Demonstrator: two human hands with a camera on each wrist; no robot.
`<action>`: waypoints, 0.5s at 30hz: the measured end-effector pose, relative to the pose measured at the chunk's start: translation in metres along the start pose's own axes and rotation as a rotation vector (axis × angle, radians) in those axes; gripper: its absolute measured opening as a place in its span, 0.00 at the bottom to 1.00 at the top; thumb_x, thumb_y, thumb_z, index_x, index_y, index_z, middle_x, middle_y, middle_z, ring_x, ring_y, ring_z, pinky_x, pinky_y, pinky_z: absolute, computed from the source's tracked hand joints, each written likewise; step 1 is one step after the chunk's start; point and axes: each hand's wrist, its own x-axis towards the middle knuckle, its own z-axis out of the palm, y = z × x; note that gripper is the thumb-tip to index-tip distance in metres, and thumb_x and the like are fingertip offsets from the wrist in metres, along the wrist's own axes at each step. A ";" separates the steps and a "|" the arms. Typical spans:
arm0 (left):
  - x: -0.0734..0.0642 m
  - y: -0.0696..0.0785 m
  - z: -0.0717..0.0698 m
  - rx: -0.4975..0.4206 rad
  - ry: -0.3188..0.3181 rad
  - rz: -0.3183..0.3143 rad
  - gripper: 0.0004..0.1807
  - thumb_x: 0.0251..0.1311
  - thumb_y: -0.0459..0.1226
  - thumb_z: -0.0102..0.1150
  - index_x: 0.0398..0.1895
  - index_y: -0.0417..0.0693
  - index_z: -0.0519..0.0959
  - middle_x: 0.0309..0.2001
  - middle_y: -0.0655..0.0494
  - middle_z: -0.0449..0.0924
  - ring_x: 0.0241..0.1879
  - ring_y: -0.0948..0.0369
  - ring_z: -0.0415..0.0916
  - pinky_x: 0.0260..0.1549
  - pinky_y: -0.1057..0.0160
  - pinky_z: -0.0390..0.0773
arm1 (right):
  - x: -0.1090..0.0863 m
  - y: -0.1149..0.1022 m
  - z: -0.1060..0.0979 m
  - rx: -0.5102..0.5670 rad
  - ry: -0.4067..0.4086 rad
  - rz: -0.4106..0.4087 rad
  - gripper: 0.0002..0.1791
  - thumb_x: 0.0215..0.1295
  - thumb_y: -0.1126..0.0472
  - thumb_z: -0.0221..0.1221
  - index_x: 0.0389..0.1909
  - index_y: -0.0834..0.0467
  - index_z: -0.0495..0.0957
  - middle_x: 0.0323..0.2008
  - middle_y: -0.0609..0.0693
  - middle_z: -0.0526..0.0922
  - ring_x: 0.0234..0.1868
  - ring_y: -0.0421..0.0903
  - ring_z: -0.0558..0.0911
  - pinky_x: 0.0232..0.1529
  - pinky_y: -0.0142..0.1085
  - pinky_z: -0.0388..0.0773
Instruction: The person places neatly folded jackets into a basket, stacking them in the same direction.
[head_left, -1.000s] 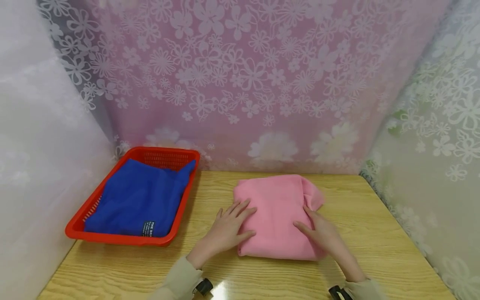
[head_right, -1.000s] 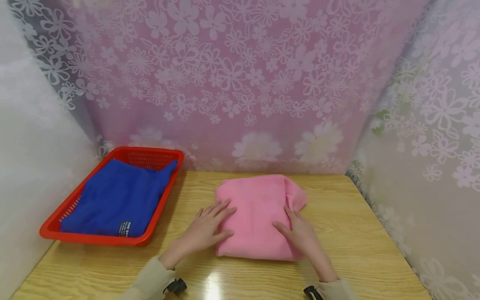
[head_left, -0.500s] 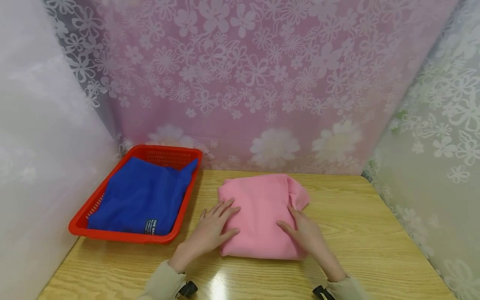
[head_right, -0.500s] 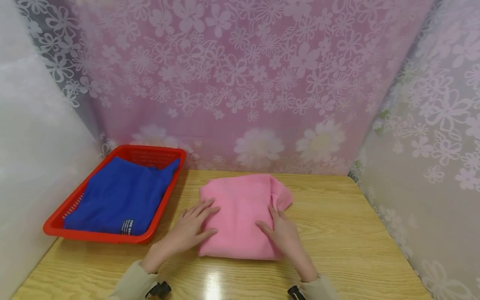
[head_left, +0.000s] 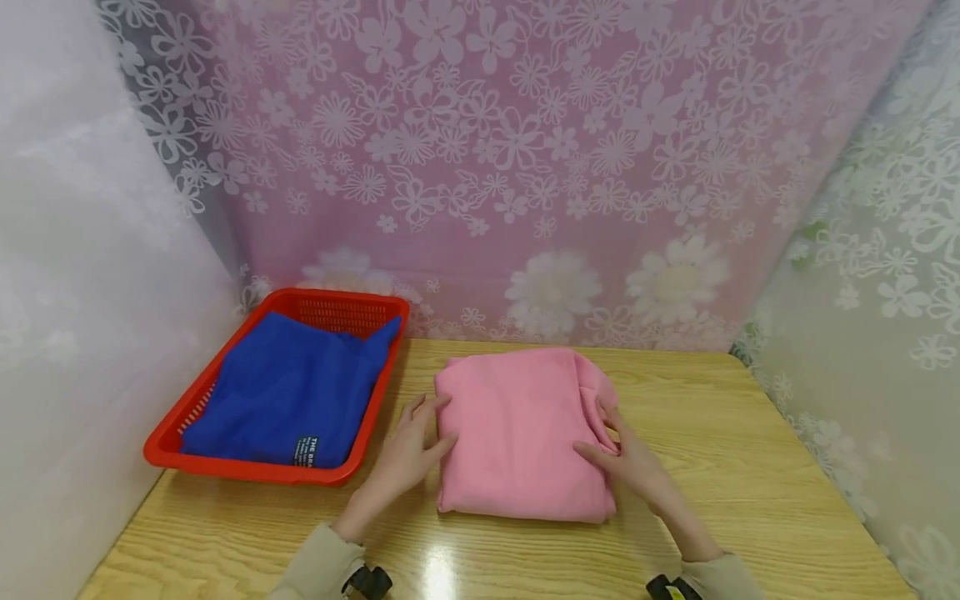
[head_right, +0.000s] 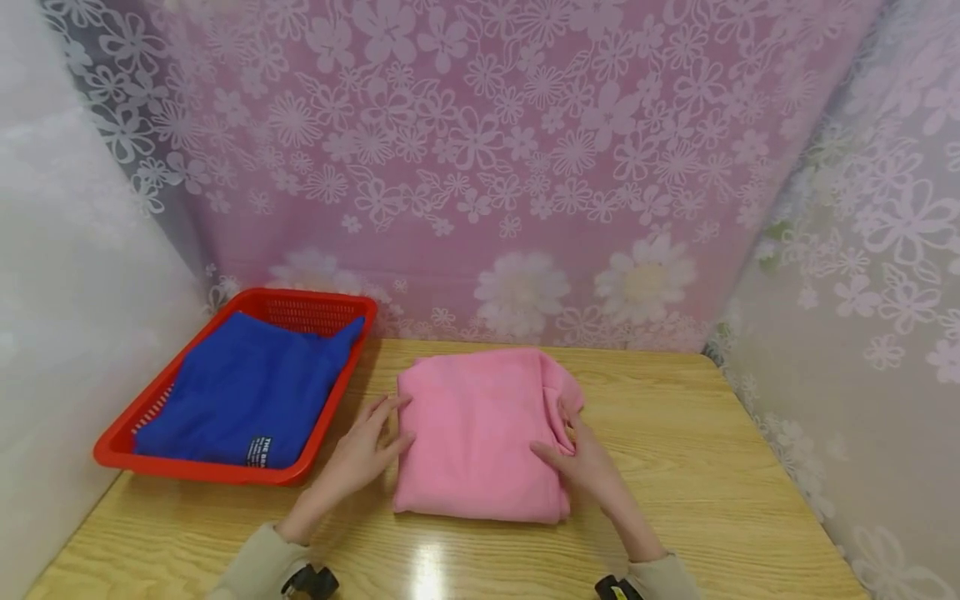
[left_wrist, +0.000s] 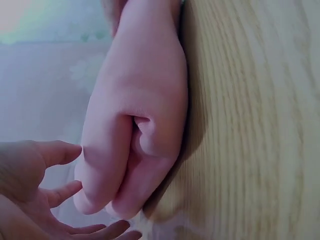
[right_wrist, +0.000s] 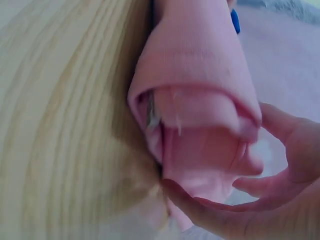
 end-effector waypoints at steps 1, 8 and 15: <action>0.001 -0.002 0.000 -0.047 -0.016 -0.021 0.30 0.66 0.40 0.65 0.70 0.47 0.70 0.68 0.33 0.65 0.61 0.37 0.71 0.56 0.34 0.73 | 0.000 0.003 -0.002 0.051 -0.014 0.029 0.52 0.70 0.47 0.62 0.83 0.54 0.39 0.75 0.71 0.53 0.69 0.69 0.67 0.62 0.55 0.74; 0.003 -0.011 0.000 -0.463 -0.164 -0.188 0.33 0.72 0.39 0.59 0.75 0.54 0.57 0.60 0.32 0.73 0.56 0.43 0.78 0.45 0.45 0.83 | 0.004 0.020 -0.010 0.246 -0.099 0.106 0.49 0.73 0.51 0.60 0.83 0.50 0.39 0.68 0.71 0.64 0.55 0.53 0.81 0.53 0.45 0.82; 0.005 -0.017 0.007 -0.649 -0.260 -0.197 0.33 0.78 0.38 0.49 0.78 0.60 0.46 0.58 0.34 0.74 0.47 0.52 0.80 0.42 0.56 0.82 | 0.008 0.022 -0.008 0.331 -0.138 0.064 0.50 0.74 0.53 0.59 0.83 0.48 0.34 0.70 0.73 0.63 0.56 0.53 0.81 0.51 0.44 0.82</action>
